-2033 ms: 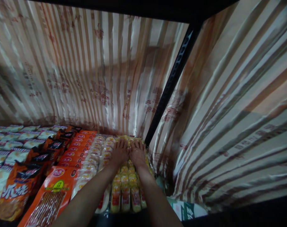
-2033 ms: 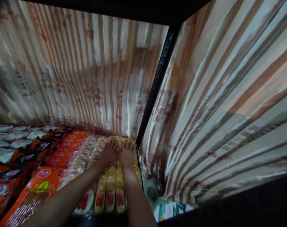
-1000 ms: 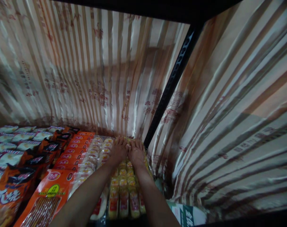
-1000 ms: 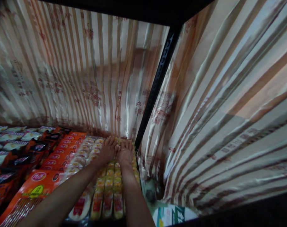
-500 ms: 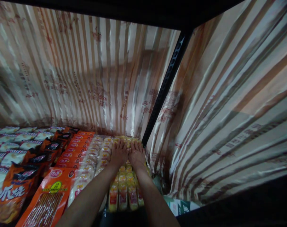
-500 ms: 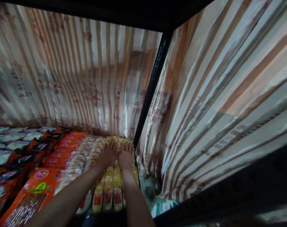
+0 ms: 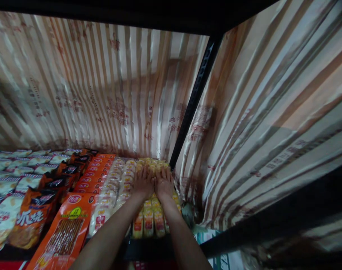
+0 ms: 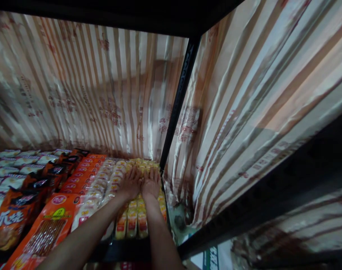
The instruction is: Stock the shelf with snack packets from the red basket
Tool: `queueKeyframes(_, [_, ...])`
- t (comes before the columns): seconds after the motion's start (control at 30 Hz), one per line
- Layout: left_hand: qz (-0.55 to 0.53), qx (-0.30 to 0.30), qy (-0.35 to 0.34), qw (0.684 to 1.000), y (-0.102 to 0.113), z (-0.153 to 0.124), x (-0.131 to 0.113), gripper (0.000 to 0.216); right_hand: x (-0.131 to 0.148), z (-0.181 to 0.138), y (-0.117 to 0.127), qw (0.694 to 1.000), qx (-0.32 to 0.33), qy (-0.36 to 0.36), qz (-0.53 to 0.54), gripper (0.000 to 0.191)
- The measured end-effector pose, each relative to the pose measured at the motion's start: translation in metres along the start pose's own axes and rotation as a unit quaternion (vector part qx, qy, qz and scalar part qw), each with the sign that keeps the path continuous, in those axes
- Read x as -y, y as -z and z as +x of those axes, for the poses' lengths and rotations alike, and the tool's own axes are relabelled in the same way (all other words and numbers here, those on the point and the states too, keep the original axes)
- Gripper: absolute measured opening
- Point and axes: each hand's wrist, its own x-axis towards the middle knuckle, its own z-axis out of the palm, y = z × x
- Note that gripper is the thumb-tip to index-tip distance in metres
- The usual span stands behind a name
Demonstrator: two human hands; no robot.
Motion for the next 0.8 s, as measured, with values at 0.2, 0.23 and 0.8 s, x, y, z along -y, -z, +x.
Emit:
queueKeyframes(0.2, [0.017, -0.002, -0.01, 1.0, -0.007, -0.001, 0.0, 0.051, -0.002, -0.003, -0.004, 1.0, 0.017, 0.001, -0.001, 0.044])
queueKeyframes(0.23, [0.018, -0.01, -0.009, 1.0, -0.007, -0.001, 0.0, 0.05, -0.002, -0.003, -0.003, 1.0, 0.009, 0.002, 0.001, 0.044])
queueKeyframes(0.8, [0.033, -0.023, -0.018, 0.999, -0.005, -0.038, -0.008, 0.048, -0.003, -0.037, 0.01, 1.0, -0.01, 0.001, 0.014, 0.039])
